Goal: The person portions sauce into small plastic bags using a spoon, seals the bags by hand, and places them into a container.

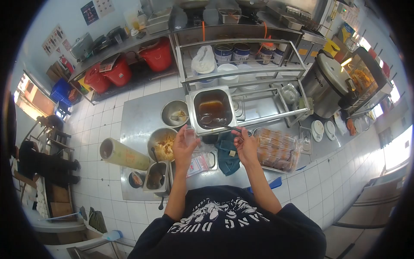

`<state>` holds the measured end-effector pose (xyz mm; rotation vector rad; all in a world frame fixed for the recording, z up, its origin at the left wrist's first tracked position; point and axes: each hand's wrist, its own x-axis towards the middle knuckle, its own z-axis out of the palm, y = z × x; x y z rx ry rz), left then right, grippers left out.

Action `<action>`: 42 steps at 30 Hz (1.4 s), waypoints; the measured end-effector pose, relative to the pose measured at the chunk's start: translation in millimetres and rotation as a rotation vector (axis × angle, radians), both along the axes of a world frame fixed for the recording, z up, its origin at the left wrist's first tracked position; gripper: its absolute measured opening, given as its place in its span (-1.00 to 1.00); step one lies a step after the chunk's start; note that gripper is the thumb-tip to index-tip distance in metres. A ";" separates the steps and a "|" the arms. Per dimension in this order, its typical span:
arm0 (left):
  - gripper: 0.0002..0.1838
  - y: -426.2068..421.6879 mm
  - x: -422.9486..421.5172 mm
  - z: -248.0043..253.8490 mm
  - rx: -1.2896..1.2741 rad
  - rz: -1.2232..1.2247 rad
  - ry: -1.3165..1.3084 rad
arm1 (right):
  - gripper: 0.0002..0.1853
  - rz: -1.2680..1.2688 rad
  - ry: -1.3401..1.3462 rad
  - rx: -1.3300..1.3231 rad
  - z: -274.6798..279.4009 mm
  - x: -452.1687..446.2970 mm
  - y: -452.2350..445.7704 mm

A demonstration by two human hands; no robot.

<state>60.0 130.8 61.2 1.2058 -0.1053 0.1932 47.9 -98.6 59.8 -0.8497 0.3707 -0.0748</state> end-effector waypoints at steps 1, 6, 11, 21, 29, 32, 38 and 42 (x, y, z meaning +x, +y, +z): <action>-0.30 -1.2 2.7 2.4 0.025 0.019 -0.018 | -0.66 -0.012 -0.002 0.010 -0.3 -3.1 -1.7; -0.41 -7.4 15.6 8.7 0.150 0.115 -0.069 | -0.67 -0.046 0.013 0.022 5.3 -14.0 -4.8; -0.48 -15.0 25.5 13.4 0.270 0.204 -0.079 | -0.65 -0.066 -0.030 0.028 25.8 -6.8 -6.4; -0.52 -23.0 39.4 20.6 0.382 0.231 -0.112 | -0.67 -0.070 -0.122 -0.045 69.7 0.3 -2.4; -0.51 -25.9 40.8 25.8 0.388 0.218 -0.115 | -0.63 -0.041 -0.185 -0.175 79.8 -3.5 5.4; -0.51 -25.1 40.8 29.1 0.388 0.209 -0.100 | -0.63 -0.024 -0.224 -0.289 83.5 -5.2 7.6; -0.51 -24.5 40.3 33.7 0.395 0.189 -0.084 | -0.66 -0.008 -0.314 -0.548 99.0 -12.8 10.3; -0.52 -26.7 38.4 38.0 0.354 0.166 -0.070 | -0.69 0.024 -0.386 -0.640 102.9 -17.6 9.5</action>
